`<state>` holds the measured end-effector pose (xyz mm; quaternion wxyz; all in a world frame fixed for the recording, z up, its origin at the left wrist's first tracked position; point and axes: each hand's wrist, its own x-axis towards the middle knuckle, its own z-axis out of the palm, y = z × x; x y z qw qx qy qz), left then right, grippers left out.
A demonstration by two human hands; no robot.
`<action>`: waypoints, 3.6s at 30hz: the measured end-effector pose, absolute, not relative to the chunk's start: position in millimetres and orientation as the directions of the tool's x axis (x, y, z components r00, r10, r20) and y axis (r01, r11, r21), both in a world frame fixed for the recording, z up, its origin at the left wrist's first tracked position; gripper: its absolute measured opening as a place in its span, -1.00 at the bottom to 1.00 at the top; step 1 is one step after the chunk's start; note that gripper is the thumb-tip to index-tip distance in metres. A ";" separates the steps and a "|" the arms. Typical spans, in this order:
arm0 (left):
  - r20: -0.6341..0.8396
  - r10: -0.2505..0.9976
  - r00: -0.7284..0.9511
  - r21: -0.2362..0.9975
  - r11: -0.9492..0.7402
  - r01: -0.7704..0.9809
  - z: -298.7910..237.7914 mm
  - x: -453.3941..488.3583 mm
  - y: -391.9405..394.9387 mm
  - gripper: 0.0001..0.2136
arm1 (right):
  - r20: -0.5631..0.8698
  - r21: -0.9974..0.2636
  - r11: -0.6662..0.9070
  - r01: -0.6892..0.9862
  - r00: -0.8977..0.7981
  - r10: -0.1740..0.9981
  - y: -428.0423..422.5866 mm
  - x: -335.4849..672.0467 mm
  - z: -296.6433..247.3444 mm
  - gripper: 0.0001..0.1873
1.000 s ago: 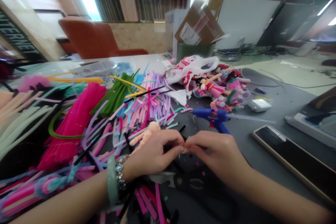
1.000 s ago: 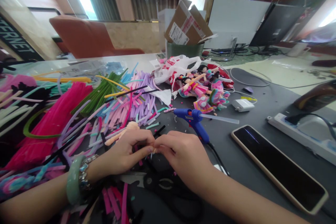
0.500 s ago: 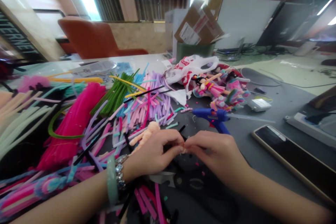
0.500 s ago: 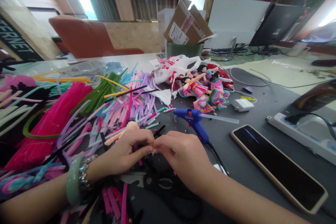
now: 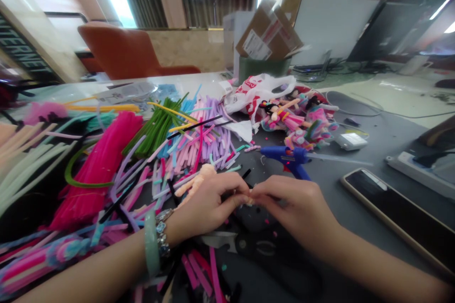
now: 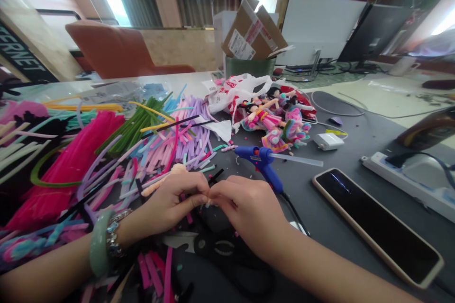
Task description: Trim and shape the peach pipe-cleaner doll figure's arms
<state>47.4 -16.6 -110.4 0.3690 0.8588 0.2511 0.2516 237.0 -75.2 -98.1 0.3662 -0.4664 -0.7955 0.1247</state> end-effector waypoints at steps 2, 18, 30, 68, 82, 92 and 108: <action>0.278 0.611 0.741 0.746 -0.623 0.233 -110.8 47.1 -16.7 -0.91 | 0.476 -0.528 0.534 0.660 -0.291 0.830 -74.7 237.4 -98.4 -0.90; 0.723 0.300 0.622 0.235 -0.954 0.186 -113.1 44.3 -25.6 -0.81 | 0.745 -0.252 0.687 0.682 -0.316 0.587 -79.7 238.8 -97.0 -0.92; 0.743 0.082 0.664 -0.111 -0.964 0.243 -104.1 34.6 -34.7 -0.86 | 0.799 -0.267 0.760 0.592 -0.304 0.518 -86.8 238.6 -91.8 -0.72; 0.681 0.513 0.522 0.526 -0.839 0.139 -110.1 49.1 -32.6 -0.89 | 0.736 -0.355 0.685 0.636 -0.262 0.624 -81.7 235.9 -86.0 -0.86; 0.653 0.602 0.460 0.624 -0.772 0.123 -115.8 49.3 -32.0 -0.88 | 0.695 -0.422 0.655 0.627 -0.240 0.678 -80.5 237.2 -93.3 -0.80; 0.642 0.589 0.491 0.609 -0.780 0.140 -113.3 48.8 -32.2 -0.87 | 0.673 -0.401 0.661 0.634 -0.285 0.682 -81.5 234.7 -87.2 -0.85; 0.646 0.579 0.497 0.601 -0.787 0.137 -113.7 49.0 -30.9 -0.88 | 0.673 -0.488 0.675 0.554 -0.253 0.695 -79.5 235.4 -91.7 -0.84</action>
